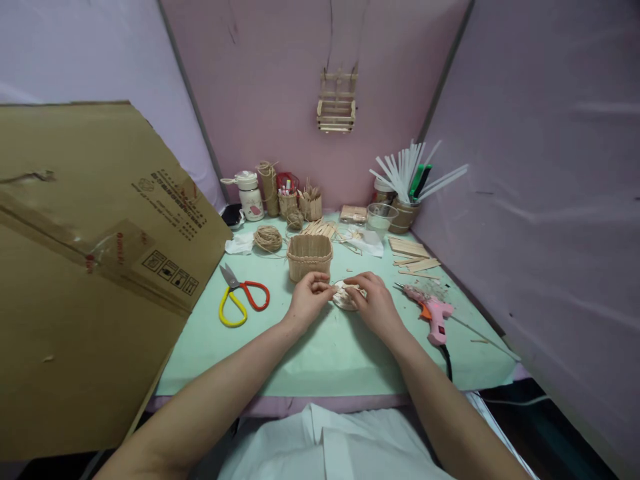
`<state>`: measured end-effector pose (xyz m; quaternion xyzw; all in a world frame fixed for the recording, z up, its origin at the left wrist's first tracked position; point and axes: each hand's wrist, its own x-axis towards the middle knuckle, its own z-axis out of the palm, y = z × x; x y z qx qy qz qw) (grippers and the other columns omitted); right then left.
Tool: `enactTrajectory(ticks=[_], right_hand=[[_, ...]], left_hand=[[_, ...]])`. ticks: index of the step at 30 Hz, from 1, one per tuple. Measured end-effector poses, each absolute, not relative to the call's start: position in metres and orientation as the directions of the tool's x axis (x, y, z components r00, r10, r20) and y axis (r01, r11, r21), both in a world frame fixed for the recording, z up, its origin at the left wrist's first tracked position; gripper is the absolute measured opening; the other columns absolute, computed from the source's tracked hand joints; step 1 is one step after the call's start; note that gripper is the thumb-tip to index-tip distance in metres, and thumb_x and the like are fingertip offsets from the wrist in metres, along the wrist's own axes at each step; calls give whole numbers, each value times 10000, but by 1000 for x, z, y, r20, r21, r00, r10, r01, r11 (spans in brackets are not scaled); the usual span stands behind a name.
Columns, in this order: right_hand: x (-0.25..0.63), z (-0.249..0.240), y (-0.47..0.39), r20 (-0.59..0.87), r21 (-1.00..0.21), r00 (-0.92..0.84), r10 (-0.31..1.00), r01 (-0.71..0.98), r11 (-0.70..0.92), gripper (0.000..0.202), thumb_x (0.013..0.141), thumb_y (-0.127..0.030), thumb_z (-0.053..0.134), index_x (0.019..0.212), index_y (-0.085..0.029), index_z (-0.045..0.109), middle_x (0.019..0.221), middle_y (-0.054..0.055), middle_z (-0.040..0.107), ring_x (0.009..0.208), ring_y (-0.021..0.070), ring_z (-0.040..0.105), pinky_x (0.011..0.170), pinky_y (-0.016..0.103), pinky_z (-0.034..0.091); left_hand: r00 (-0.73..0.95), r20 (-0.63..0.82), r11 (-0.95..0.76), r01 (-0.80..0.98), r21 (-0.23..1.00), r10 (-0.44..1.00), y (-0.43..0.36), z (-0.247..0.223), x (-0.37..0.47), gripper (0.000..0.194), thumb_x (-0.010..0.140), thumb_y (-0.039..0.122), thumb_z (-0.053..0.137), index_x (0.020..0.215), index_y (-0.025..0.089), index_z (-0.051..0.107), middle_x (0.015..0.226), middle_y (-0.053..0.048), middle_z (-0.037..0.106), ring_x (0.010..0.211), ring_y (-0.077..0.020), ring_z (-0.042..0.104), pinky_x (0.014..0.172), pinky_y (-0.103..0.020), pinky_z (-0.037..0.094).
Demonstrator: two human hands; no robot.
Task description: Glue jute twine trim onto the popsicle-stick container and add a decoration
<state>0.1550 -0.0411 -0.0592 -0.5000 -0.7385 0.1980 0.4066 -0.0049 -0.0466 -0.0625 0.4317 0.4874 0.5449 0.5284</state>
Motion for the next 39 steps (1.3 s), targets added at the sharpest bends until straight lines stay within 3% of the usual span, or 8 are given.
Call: enactTrajectory(ticks=[3,5,12,17,27,32,35,39], right_hand=[[145,-61,-34,219,-886,-142,965,386,257,140,772,-306,597,758,-208,696,786,42,663,745,191,567,718,314,420],[141,-62,-31,119,-937,-150,982,311,161,139,721,-324,633,685,-197,675,671,17,641,641,166,544,616,280,402],[147,-53,-29,-18,-987,-199,980,159,14,283,709,-441,627,665,-162,611,546,-11,575,491,112,475,495,238,346],[147,-50,-32,-33,-991,-203,979,134,-6,284,675,-427,668,618,-160,592,532,-24,557,482,92,436,487,225,311],[152,-60,-41,22,-976,-168,985,211,58,230,698,-383,647,625,-165,637,571,-12,569,547,119,444,521,236,311],[166,-56,-67,69,-842,-213,975,511,171,180,744,-278,594,591,-195,639,578,1,605,590,160,499,562,260,328],[167,-61,-76,116,-747,-271,956,610,263,194,770,-219,533,644,-204,680,689,40,681,680,196,580,647,290,390],[177,-58,-76,199,-746,-227,953,596,297,225,815,-246,500,821,-205,721,897,91,724,843,231,641,775,330,440]], left_hand=[[-39,-30,25,-111,993,999,-49,-64,-4,365,599,217,770,887,168,551,646,14,668,585,-109,591,595,-225,415],[-23,-51,48,-105,993,998,-49,-64,-4,361,599,183,761,892,168,551,642,16,666,572,-104,587,577,-218,410],[18,-205,202,-270,941,979,-45,-61,-8,313,673,235,744,932,143,594,827,-76,715,704,-129,659,617,-225,464],[35,-169,172,-281,944,985,-43,-68,-8,327,609,265,804,848,146,615,695,-33,682,646,-116,629,641,-235,475],[82,-142,155,-177,972,986,-49,-63,-5,324,564,229,789,832,152,623,586,21,610,519,-83,521,507,-198,360],[80,-163,174,-167,971,983,-47,-64,-6,211,599,238,755,774,140,688,619,-7,622,533,-75,508,516,-205,365],[68,-183,193,-180,965,981,-45,-67,-7,196,596,251,770,744,143,698,631,-17,629,560,-81,524,535,-210,380],[79,-206,218,-210,953,975,-45,-66,-8,214,588,264,793,735,141,697,640,-21,630,573,-83,533,543,-210,390]])
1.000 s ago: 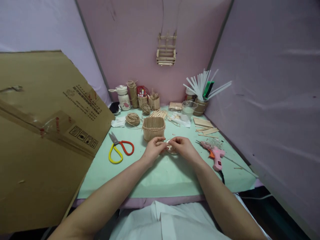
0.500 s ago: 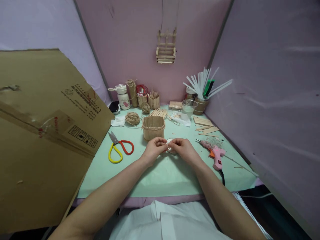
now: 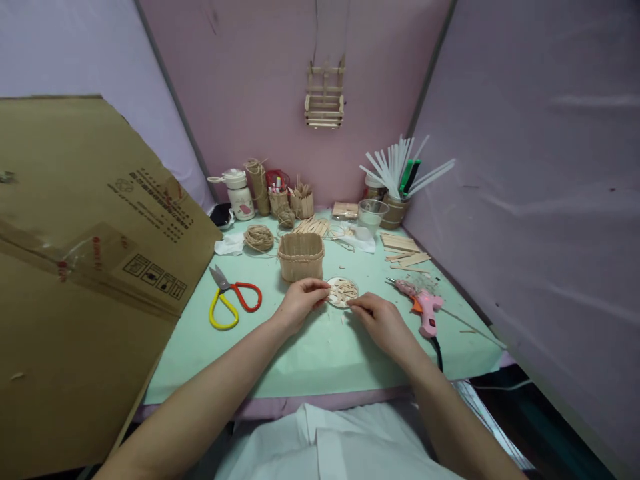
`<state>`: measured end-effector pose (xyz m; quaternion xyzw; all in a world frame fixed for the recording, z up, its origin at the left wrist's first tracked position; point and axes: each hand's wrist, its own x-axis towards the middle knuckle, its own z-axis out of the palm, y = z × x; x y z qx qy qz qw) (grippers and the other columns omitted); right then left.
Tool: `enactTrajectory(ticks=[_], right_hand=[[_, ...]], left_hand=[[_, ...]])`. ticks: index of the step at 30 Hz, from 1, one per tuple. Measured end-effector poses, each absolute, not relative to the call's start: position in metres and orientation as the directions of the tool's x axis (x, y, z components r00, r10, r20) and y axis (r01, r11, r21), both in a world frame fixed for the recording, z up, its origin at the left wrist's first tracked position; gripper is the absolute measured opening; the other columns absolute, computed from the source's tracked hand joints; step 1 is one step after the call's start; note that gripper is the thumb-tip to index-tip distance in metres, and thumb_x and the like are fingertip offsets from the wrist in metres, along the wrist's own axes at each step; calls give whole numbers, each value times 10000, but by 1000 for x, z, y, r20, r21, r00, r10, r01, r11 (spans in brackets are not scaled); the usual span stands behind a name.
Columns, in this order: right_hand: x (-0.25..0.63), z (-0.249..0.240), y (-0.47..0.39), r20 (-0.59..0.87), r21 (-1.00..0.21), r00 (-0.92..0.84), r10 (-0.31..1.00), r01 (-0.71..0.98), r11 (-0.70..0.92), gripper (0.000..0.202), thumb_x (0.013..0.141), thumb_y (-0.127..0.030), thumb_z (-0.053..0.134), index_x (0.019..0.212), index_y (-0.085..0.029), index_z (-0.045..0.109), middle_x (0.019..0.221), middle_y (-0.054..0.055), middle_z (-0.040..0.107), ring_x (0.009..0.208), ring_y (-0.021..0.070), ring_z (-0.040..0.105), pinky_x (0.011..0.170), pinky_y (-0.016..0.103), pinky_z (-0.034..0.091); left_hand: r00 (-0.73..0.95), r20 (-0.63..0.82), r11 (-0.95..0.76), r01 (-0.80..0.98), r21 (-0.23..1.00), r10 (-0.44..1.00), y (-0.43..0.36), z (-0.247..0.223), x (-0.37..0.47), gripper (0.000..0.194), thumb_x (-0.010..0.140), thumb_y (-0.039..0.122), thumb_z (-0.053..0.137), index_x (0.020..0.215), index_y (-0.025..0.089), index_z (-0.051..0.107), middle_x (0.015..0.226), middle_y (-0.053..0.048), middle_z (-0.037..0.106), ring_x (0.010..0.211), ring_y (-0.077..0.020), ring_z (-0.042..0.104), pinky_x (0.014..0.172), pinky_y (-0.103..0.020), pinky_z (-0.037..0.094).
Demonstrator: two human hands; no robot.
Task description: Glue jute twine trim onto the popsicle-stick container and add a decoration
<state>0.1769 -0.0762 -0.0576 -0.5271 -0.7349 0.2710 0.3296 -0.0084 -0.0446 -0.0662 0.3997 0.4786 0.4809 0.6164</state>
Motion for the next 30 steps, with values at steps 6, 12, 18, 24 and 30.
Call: enactTrajectory(ticks=[6,12,18,24,30], right_hand=[[244,-35,-77,177,-564,198,964,823,-66,310,843,-430,501,664,-212,630,711,93,705,732,255,629,685,337,409],[285,-42,-80,-151,-338,208,967,908,-248,446,793,-549,537,486,-226,527,566,78,658,585,228,596,567,304,344],[285,-53,-67,-159,-463,214,964,846,-264,278,755,-424,565,571,-216,543,552,53,661,568,211,597,558,291,342],[290,-54,-72,-187,-920,181,965,311,-237,335,627,-441,725,808,-188,600,689,26,653,608,168,584,567,263,413],[248,-47,-88,-284,-943,-89,955,-151,-295,448,587,-525,807,775,-161,627,597,-18,549,535,107,481,514,231,406]], left_hand=[[92,-263,278,-253,927,960,-46,-58,-10,247,576,250,822,748,140,683,704,-30,651,629,-87,570,591,-207,433],[138,-231,265,-327,907,963,-44,-60,-11,258,592,246,830,758,129,672,747,-32,661,675,-86,595,603,-187,451],[155,-212,255,-355,899,965,-44,-62,-13,230,625,230,820,767,122,675,774,-42,671,700,-84,619,641,-175,489],[163,-224,272,-400,875,961,-44,-63,-13,207,637,187,816,771,119,674,761,-45,676,670,-81,620,646,-180,502],[158,-237,283,-427,859,958,-44,-61,-11,220,619,154,825,773,116,673,730,-42,672,651,-83,617,640,-185,503]])
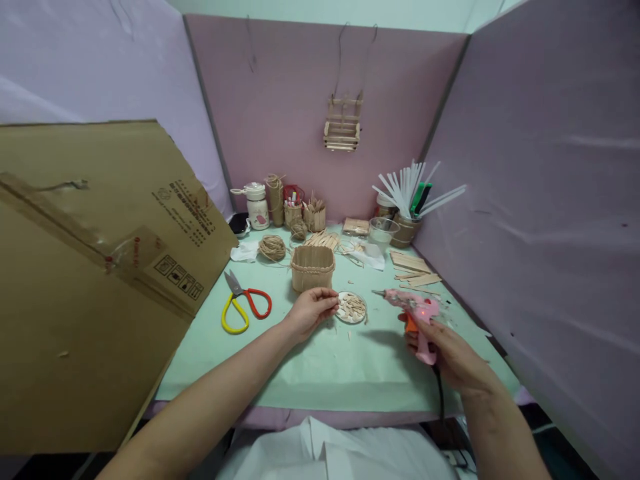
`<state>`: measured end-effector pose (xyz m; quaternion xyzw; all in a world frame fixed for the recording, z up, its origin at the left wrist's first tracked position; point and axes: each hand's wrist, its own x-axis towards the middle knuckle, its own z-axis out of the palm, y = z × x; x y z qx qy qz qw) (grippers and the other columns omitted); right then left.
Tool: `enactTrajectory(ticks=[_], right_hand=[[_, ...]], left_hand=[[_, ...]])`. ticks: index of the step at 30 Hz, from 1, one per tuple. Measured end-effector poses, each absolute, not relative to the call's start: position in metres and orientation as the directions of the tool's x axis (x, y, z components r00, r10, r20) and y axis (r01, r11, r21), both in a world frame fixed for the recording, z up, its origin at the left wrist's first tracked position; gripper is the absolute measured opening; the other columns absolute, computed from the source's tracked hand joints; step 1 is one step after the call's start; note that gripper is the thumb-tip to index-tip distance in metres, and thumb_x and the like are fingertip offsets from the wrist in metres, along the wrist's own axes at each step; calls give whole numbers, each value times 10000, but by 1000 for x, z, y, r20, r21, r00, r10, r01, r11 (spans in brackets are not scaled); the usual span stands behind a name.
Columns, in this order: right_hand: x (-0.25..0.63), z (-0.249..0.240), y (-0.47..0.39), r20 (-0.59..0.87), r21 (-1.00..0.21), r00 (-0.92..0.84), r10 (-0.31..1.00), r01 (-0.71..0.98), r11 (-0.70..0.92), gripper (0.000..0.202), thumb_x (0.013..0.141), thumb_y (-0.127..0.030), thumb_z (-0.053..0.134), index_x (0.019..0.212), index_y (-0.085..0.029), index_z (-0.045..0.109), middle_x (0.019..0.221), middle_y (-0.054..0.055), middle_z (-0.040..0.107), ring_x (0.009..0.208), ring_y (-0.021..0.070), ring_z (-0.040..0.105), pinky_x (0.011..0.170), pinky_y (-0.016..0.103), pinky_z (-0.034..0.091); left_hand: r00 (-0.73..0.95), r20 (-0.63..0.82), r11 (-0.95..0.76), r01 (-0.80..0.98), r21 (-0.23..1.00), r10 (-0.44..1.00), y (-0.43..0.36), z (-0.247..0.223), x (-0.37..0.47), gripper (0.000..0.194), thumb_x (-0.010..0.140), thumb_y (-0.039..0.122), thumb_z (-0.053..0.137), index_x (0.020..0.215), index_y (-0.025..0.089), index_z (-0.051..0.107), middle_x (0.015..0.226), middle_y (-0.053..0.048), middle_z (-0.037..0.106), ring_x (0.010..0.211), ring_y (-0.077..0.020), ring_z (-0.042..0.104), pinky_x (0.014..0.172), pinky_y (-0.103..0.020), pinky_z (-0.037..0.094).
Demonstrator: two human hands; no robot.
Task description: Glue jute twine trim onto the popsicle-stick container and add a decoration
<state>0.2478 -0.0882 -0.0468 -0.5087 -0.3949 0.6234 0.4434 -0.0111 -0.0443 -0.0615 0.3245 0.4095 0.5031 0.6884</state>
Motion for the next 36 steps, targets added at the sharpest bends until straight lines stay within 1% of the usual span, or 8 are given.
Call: enactTrajectory(ticks=[3,6,8,11,15,22,27,36], right_hand=[[223,-52,-94,-268,-949,-82,960,-148,-278,420,631,-537,782,738,-158,638,650,14,593,578,127,521,545,250,444],[205,-59,-100,-163,-986,-27,986,-18,-163,448,660,-563,742,832,-156,674,799,56,664,658,159,569,589,264,460],[196,-61,-103,-86,-994,-39,996,72,-83,461,686,-556,713,909,-153,688,828,64,677,659,162,560,577,262,444],[189,-60,-107,-26,-984,-31,999,179,-20,450,719,-535,667,943,-147,696,727,45,652,594,154,514,521,256,402],[183,-58,-109,5,-962,23,1000,273,-2,450,736,-562,600,860,-140,689,578,-1,534,518,139,445,484,258,366],[181,-58,-112,-7,-958,26,1000,285,-14,492,729,-617,567,836,-148,669,579,-19,474,514,134,402,482,260,337],[181,-58,-113,17,-953,26,1000,304,8,474,746,-602,563,856,-154,675,614,-4,502,526,137,404,479,260,336],[180,-55,-114,32,-945,38,999,326,18,442,749,-578,575,836,-162,694,623,21,557,556,166,467,504,274,378]], left_hand=[[171,-217,272,-452,849,961,-44,-61,-12,232,601,176,838,741,111,665,708,-34,657,641,-76,604,636,-181,495],[199,-169,247,-481,841,965,-43,-61,-13,271,586,225,851,739,108,660,722,-33,649,658,-78,595,646,-188,485],[210,-141,230,-494,838,967,-43,-62,-13,298,577,250,858,746,108,656,733,-30,644,672,-80,592,652,-192,477],[201,-124,212,-512,833,972,-43,-63,-14,336,551,264,871,752,114,648,719,-18,635,671,-80,584,659,-200,464],[175,-137,209,-515,831,975,-44,-61,-13,377,514,269,884,761,122,640,711,-10,633,662,-81,577,663,-213,447],[110,-96,136,-453,881,989,-43,-60,-14,439,524,242,863,901,158,653,716,10,641,665,-89,574,646,-224,391],[82,-82,109,-405,908,993,-41,-63,-14,414,535,236,846,893,151,656,712,4,647,648,-88,559,613,-221,354],[87,-63,94,-424,901,994,-42,-63,-13,419,512,232,859,864,135,654,685,-2,655,660,-102,579,681,-240,397]])
